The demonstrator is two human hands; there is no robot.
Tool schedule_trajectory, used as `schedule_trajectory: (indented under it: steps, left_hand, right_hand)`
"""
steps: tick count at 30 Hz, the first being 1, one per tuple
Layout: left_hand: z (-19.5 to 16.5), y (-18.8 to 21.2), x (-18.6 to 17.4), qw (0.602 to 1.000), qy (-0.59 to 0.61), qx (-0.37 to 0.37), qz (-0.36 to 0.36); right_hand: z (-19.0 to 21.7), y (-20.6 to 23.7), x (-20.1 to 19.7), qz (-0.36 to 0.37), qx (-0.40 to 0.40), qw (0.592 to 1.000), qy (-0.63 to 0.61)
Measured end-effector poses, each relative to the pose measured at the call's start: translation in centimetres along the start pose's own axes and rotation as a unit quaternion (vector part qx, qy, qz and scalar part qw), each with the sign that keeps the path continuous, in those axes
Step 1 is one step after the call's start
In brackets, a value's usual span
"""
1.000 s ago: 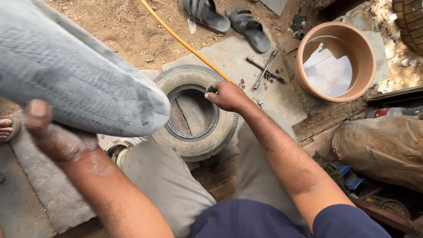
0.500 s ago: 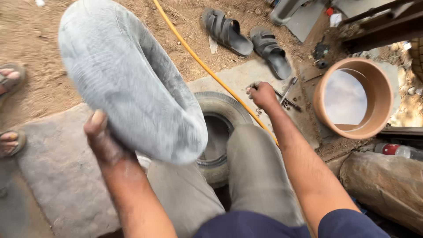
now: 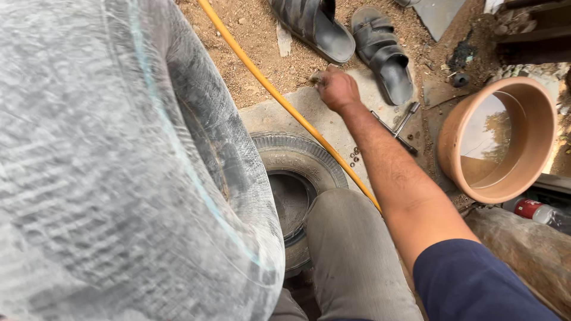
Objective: The person removes a tire from its rim using a hammer and a metal rod, takes out the inner tube, identifies a leak by submerging the inflated tube in water, and then rubs the area around the leak.
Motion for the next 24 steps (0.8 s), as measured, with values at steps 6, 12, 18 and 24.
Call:
schedule_trajectory:
  steps: [6, 12, 18, 24]
  left_hand:
    - [3.0, 2.8, 1.0, 1.0, -0.001, -0.018, 0.024]
    - [-5.6, 11.6, 11.9, 0.848, -0.181, 0.395, 0.305]
    - [-7.6, 17.5, 20.5, 0.893, 0.017, -0.067, 0.444]
    - [-11.8, 22.4, 20.3, 0.891, 0.068, -0.068, 0.445]
  right_hand:
    - [0.2, 0.2, 1.5, 0.044, -0.099, 0.991, 0.074]
    - [-1.6, 2.3, -1.6, -0.069, 0.012, 0.997, -0.042]
    - [3.6, 7.9, -12.7, -0.004, 0.177, 0.922, -0.344]
    - [16.6, 18.2, -34.4, -0.169, -0.007, 0.773, -0.612]
Point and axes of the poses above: each hand's wrist, its own y-axis away from the middle knuckle, its own x-axis out of the palm, z = x × y, the point moved 10 cm from there along -y, towards the middle knuckle, and after that the axes turned 10 degrees about -z, right-handed, at the moved point
